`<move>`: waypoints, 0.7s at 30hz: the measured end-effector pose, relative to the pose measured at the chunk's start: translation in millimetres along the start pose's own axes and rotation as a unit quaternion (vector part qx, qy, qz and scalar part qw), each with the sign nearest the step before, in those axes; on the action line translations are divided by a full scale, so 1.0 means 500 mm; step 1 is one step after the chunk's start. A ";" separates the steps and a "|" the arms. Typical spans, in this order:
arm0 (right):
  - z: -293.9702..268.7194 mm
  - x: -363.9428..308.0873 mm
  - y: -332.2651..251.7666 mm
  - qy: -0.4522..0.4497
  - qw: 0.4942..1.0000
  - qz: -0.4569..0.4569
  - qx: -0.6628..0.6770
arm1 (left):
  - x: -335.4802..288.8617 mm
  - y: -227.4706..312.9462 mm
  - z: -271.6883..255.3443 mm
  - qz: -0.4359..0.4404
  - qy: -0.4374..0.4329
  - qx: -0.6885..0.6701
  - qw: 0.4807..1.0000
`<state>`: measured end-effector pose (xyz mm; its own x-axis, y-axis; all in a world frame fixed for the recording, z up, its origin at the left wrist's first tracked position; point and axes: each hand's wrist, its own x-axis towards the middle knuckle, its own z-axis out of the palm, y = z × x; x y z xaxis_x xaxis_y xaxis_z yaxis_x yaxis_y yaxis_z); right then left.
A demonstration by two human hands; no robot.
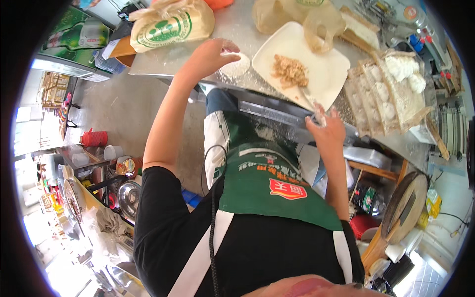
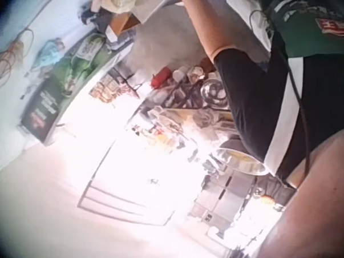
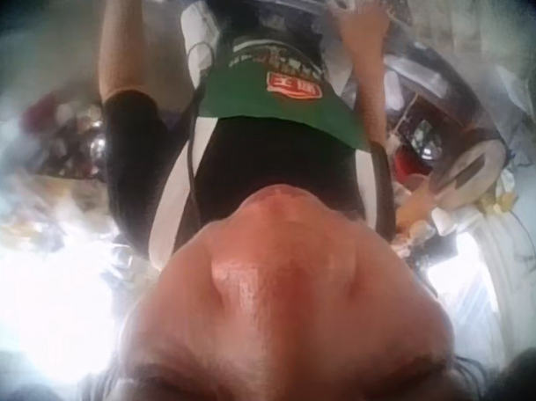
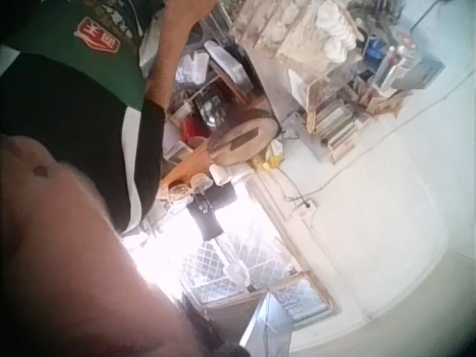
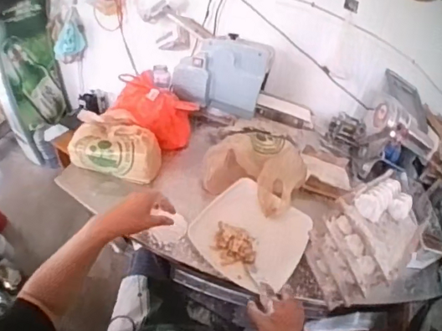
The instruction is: The person repeatedly scoops filling onto round dough wrappers, folds and seals them into dumplings, and places the finished dumplings on a tray. The process continues throughout the clip with consistent hand motions.
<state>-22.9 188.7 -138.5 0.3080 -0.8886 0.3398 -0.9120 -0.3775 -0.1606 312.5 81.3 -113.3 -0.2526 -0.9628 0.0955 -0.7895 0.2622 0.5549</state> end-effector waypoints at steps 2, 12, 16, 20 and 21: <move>0.009 0.006 -0.010 -0.059 0.997 0.045 -0.030 | -0.039 -0.030 0.043 0.006 0.005 0.067 0.998; -0.030 0.049 0.010 -0.169 0.982 -0.047 -0.065 | -0.043 -0.044 0.103 0.032 0.081 0.023 0.996; -0.061 0.077 0.039 -0.008 0.977 -0.207 -0.047 | -0.062 -0.022 0.111 -0.092 0.143 -0.310 0.935; -0.008 0.097 0.043 -0.023 0.970 -0.208 -0.120 | -0.098 0.039 0.131 -0.164 0.109 -0.685 0.702; 0.009 0.104 0.037 -0.101 0.972 -0.175 -0.118 | -0.109 0.063 0.137 -0.189 0.100 -0.716 0.664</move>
<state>-22.3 134.3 -128.0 0.6363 -0.7582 0.1424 -0.7708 -0.6172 0.1579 263.2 146.4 -157.9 0.0042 -0.9693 -0.2457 0.6034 -0.1935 0.7736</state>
